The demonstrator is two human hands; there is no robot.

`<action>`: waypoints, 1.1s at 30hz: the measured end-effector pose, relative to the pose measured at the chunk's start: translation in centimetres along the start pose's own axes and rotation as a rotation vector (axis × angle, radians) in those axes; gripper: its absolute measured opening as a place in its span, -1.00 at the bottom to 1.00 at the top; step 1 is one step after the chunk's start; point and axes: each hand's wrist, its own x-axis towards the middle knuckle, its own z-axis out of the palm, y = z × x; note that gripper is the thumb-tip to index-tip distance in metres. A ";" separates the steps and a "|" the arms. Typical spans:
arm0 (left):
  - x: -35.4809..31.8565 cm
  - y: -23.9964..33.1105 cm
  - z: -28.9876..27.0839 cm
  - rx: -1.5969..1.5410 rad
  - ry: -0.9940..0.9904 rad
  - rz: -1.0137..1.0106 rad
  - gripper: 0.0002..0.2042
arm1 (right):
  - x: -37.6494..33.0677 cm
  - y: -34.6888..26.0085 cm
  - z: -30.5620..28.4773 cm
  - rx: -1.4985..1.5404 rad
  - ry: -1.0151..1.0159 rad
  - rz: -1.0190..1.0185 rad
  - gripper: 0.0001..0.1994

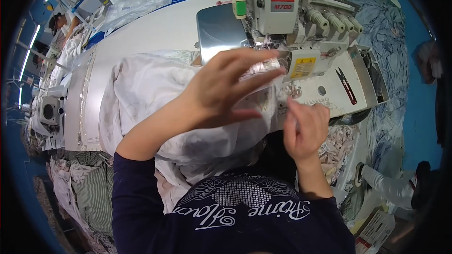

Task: Sewing the edges of white fabric pieces to manufacture pillowcases using an industrial sewing machine.

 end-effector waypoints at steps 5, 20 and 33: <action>-0.9 0.0 1.9 0.153 0.023 0.120 -0.58 | 0.2 -3.3 -1.3 0.388 -0.194 -0.002 -0.75; -1.6 -0.7 1.0 0.292 0.022 0.295 -0.83 | -1.0 -1.0 2.0 1.215 -0.368 1.255 -0.80; -1.9 -0.5 1.4 0.278 0.049 0.209 -0.81 | -1.3 -1.1 2.2 1.208 -0.239 1.258 -0.82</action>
